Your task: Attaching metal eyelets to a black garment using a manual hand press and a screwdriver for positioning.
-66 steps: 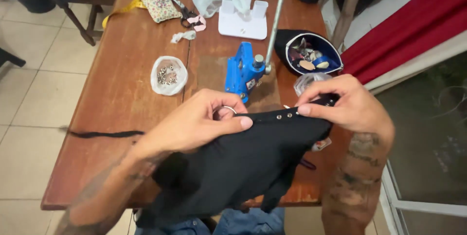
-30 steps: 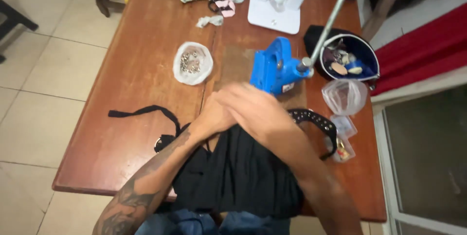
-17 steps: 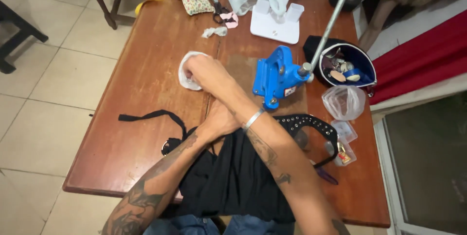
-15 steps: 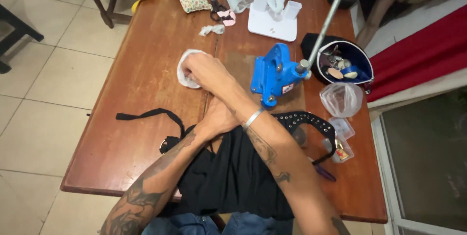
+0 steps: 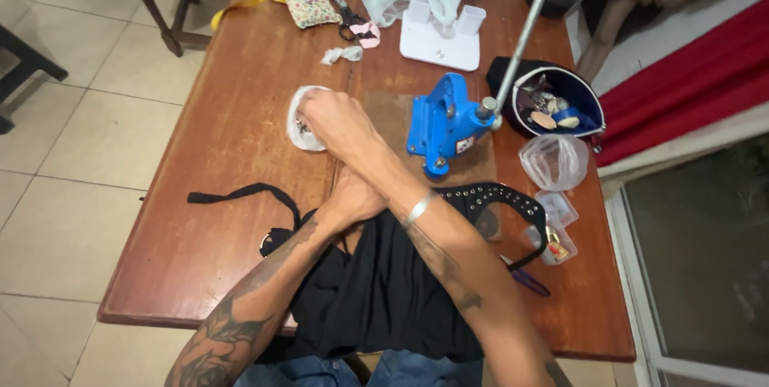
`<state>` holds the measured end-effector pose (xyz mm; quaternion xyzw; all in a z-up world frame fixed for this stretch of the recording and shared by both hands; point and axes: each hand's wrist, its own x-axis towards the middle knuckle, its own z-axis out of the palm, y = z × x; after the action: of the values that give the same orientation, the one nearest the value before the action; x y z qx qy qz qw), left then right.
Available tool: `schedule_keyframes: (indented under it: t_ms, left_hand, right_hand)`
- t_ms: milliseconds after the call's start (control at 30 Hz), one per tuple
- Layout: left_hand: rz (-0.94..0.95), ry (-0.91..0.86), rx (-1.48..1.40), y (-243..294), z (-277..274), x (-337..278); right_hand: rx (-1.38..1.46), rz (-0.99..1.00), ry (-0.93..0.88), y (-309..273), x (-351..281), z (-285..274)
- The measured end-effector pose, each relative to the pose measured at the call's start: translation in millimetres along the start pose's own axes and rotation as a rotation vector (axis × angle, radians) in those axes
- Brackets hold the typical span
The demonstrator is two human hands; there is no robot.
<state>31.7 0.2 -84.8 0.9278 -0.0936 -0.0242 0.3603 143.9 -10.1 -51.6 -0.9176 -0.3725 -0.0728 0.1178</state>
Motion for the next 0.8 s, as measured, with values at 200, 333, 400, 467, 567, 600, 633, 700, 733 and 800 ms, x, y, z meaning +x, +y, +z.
schedule_keyframes:
  t_ms: [200,333,400,467,567,600,633,700,733,800]
  left_hand:
    - [0.013,-0.003,-0.019,-4.3,-1.4,2.6]
    - [-0.019,-0.044,-0.087,30.0,-29.3,-4.6]
    - [-0.037,-0.042,-0.078,27.1,-26.7,-2.1]
    - [-0.049,-0.052,-0.059,32.5,-29.1,-8.7]
    - [-0.017,-0.046,-0.097,45.6,-46.7,-9.8]
    - [-0.031,-0.054,-0.113,45.3,-45.3,-11.6]
    - [-0.046,-0.062,-0.129,44.1,-43.6,-13.4]
    - [-0.054,-0.067,-0.134,42.6,-41.4,-14.9]
    - [-0.049,-0.068,-0.137,42.2,-41.8,-12.7]
    - [-0.058,-0.07,-0.139,47.2,-49.6,-16.0]
  right_hand:
    - [0.14,-0.176,0.502,-27.5,-176.0,-115.1]
    - [-0.002,0.111,0.648,21.0,-271.4,-142.0]
    - [0.08,0.154,0.63,33.4,-267.9,-156.3]
    - [0.163,0.212,0.621,44.5,-265.2,-160.9]
    - [0.264,0.196,0.615,66.9,-246.2,-155.3]
    - [0.281,0.206,0.573,71.1,-245.5,-149.6]
    - [0.299,0.216,0.531,74.9,-244.5,-142.9]
    - [0.35,0.229,0.482,66.3,-245.3,-156.4]
    - [0.393,0.24,0.444,63.5,-243.7,-164.2]
    - [0.398,0.23,0.415,68.9,-242.2,-165.6]
